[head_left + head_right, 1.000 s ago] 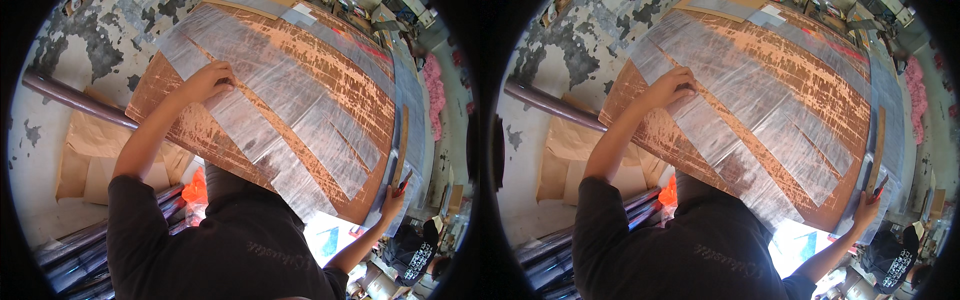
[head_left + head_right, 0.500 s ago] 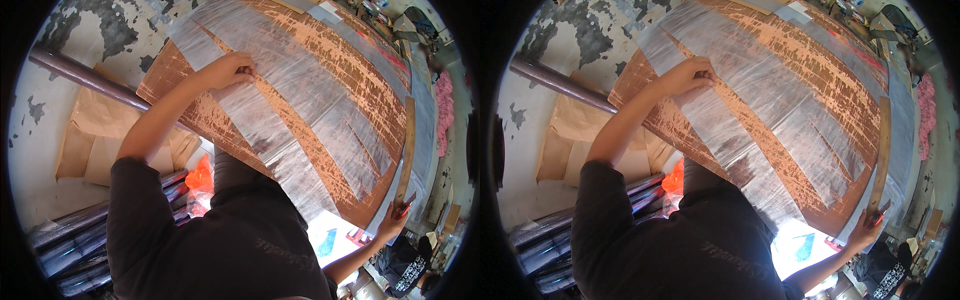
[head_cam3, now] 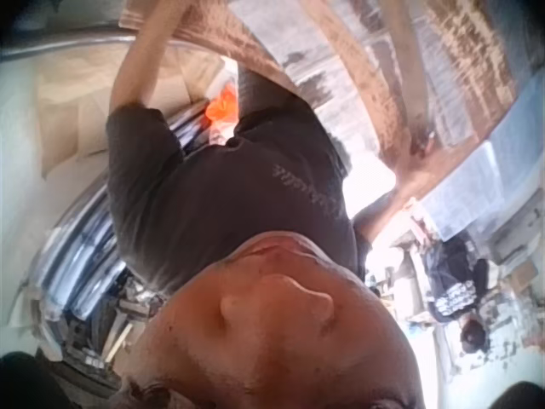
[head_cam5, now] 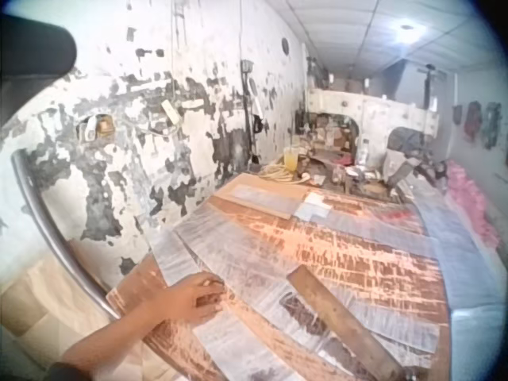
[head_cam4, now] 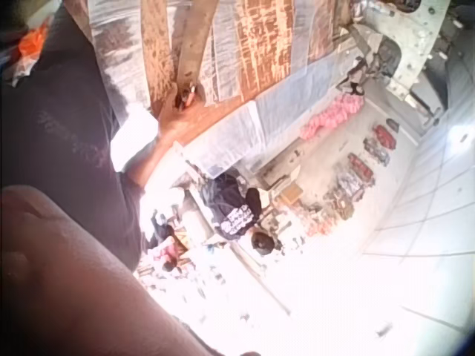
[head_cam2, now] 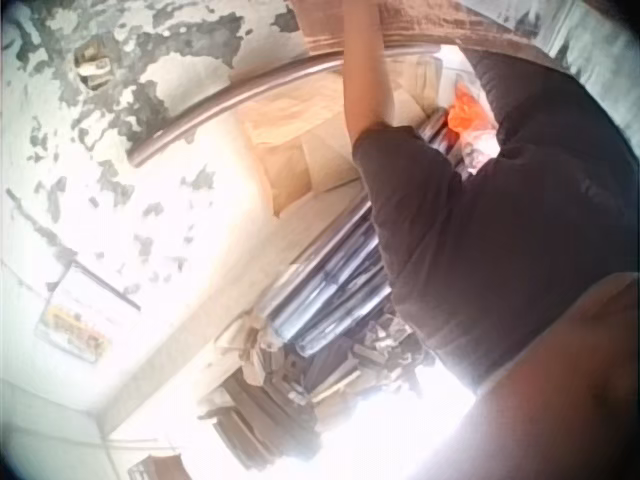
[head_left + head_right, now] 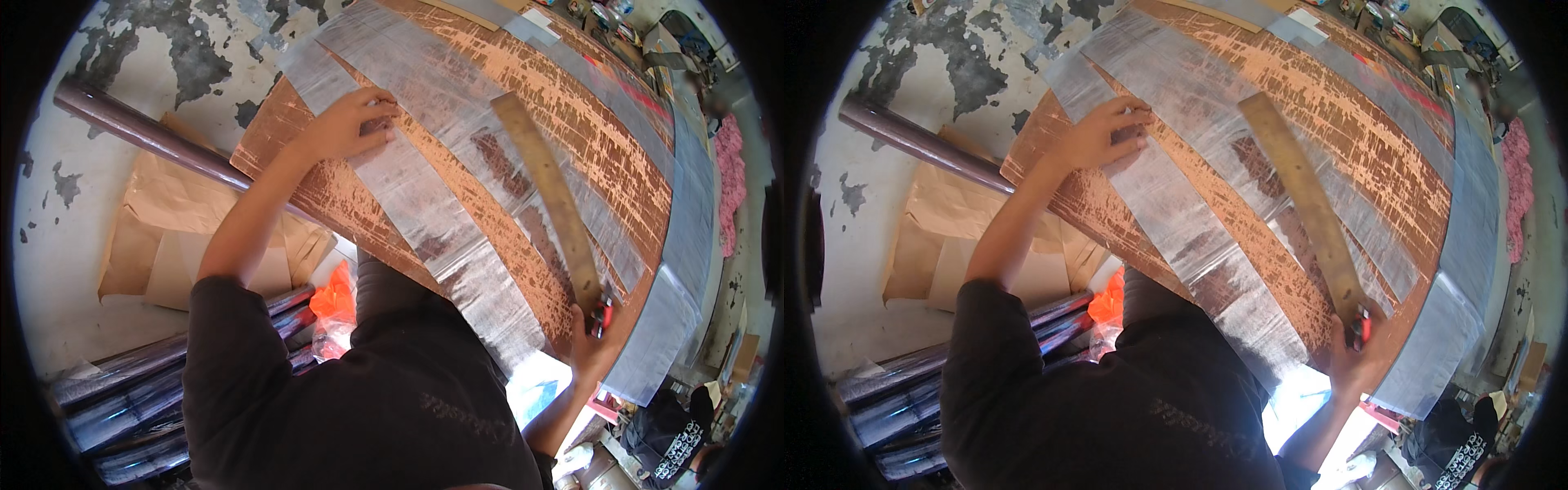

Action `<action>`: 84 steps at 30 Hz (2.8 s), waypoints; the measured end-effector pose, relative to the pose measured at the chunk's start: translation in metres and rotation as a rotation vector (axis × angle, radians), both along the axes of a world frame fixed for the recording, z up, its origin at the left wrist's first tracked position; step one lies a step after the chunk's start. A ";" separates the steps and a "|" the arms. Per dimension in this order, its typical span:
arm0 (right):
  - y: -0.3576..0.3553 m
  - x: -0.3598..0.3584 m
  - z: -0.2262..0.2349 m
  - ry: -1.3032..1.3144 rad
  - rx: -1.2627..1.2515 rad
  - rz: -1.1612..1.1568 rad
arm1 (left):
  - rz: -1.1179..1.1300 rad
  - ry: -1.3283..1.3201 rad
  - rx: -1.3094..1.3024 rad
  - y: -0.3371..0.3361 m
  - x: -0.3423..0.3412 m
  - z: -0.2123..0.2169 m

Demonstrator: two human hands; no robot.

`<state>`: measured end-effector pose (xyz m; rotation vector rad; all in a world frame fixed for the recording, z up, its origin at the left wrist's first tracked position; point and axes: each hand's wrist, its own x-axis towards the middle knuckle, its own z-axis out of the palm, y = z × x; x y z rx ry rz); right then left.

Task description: The person uses a utility knife and a ruler to measure and cut strips of silver tape from a large roll of copper-colored material on a workbench.

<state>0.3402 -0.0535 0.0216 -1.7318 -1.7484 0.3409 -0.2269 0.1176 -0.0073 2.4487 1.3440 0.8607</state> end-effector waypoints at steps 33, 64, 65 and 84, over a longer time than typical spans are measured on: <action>0.072 -0.036 0.003 -0.066 -0.050 -0.157 | 0.685 -0.031 -0.526 0.168 -0.260 0.035; 0.071 -0.029 -0.010 -0.150 0.010 -0.144 | 0.319 -0.406 -0.375 0.103 -0.197 0.078; 0.071 -0.030 -0.009 -0.145 0.002 -0.147 | 0.314 -0.411 -0.377 0.104 -0.198 0.079; 0.071 -0.028 -0.008 -0.137 -0.010 -0.137 | 0.410 -0.439 -0.324 0.109 -0.208 0.051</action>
